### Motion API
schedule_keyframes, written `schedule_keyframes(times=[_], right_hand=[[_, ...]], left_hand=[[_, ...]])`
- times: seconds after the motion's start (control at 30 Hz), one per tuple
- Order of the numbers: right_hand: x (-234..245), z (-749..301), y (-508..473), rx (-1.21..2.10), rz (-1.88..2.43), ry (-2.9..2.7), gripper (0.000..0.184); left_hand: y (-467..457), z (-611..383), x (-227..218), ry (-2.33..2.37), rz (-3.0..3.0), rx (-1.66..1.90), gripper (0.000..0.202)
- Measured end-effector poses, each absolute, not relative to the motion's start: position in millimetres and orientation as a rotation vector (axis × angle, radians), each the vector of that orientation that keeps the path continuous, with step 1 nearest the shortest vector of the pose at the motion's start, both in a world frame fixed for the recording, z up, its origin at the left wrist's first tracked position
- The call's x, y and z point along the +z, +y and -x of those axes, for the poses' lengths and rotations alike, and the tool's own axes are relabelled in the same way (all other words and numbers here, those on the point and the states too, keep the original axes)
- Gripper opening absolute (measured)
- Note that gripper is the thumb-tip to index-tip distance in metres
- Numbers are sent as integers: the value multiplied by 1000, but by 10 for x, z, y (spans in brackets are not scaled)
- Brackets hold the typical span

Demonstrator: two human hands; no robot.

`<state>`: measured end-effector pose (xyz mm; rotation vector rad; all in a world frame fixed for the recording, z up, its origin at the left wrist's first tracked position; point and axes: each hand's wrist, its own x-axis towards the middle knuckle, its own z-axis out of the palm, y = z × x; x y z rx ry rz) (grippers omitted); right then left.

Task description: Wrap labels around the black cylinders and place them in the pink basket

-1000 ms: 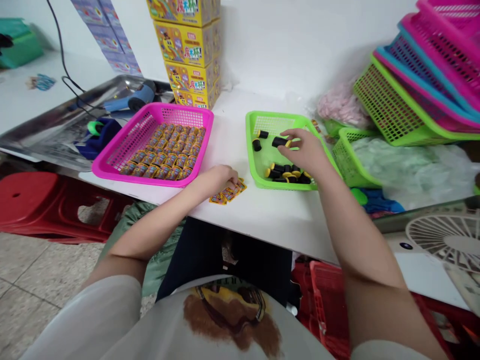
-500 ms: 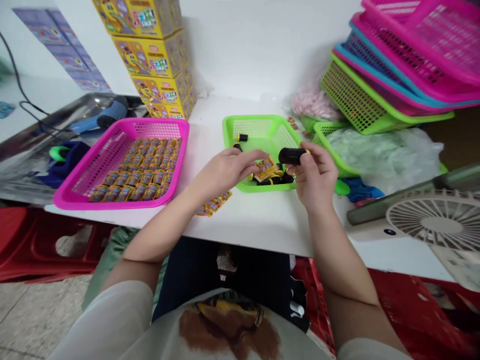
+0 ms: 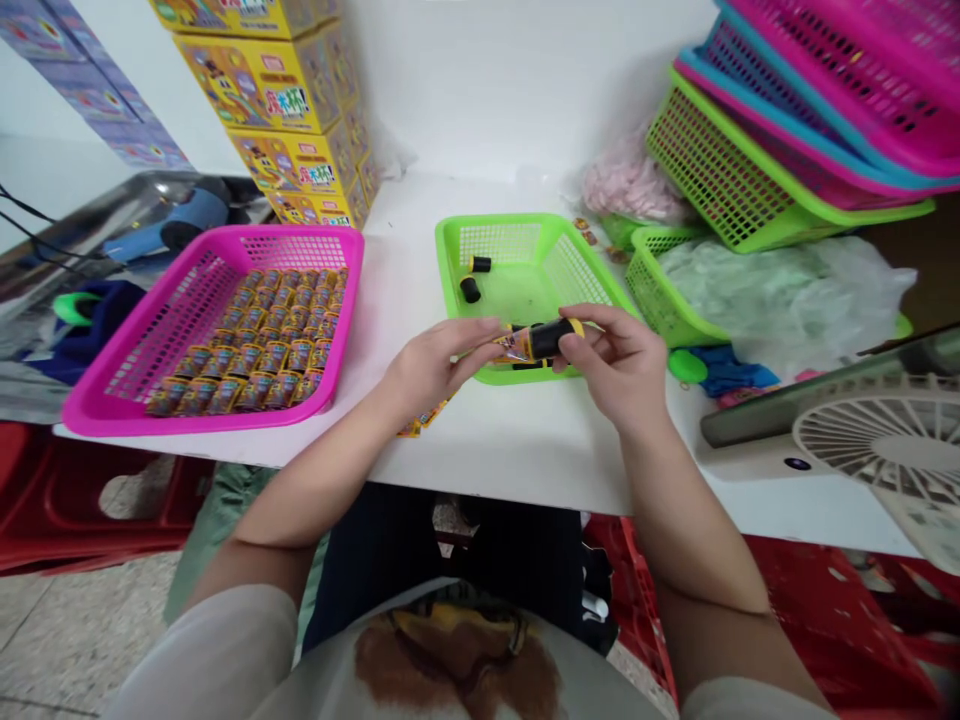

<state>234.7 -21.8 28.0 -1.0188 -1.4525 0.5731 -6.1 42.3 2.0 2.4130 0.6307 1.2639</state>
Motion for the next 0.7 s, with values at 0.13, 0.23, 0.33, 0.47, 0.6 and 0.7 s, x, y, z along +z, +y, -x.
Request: schedule_keyframes(times=[0.13, 0.23, 0.33, 0.47, 0.6, 0.7], right_hand=[[243, -2316, -213, 521, 969, -1535, 41], [215, -2305, -210, 450, 962, -1595, 41], [206, -2316, -215, 429, 916, -1659, 35], [194, -2300, -232, 558, 847, -1660, 40], [156, -2224, -234, 723, 895, -1551, 56], [108, -2186, -213, 768, 945, -1492, 57]], left_hand=[[264, -38, 42, 636, -2066, 1247, 68], [228, -80, 119, 632, -1916, 1117, 86], [260, -67, 155, 578, -1869, 1052, 87], [335, -47, 90, 456, -1889, 1061, 90], [366, -75, -11, 238, -1947, 1238, 78], [343, -102, -57, 212, -2086, 1369, 63]])
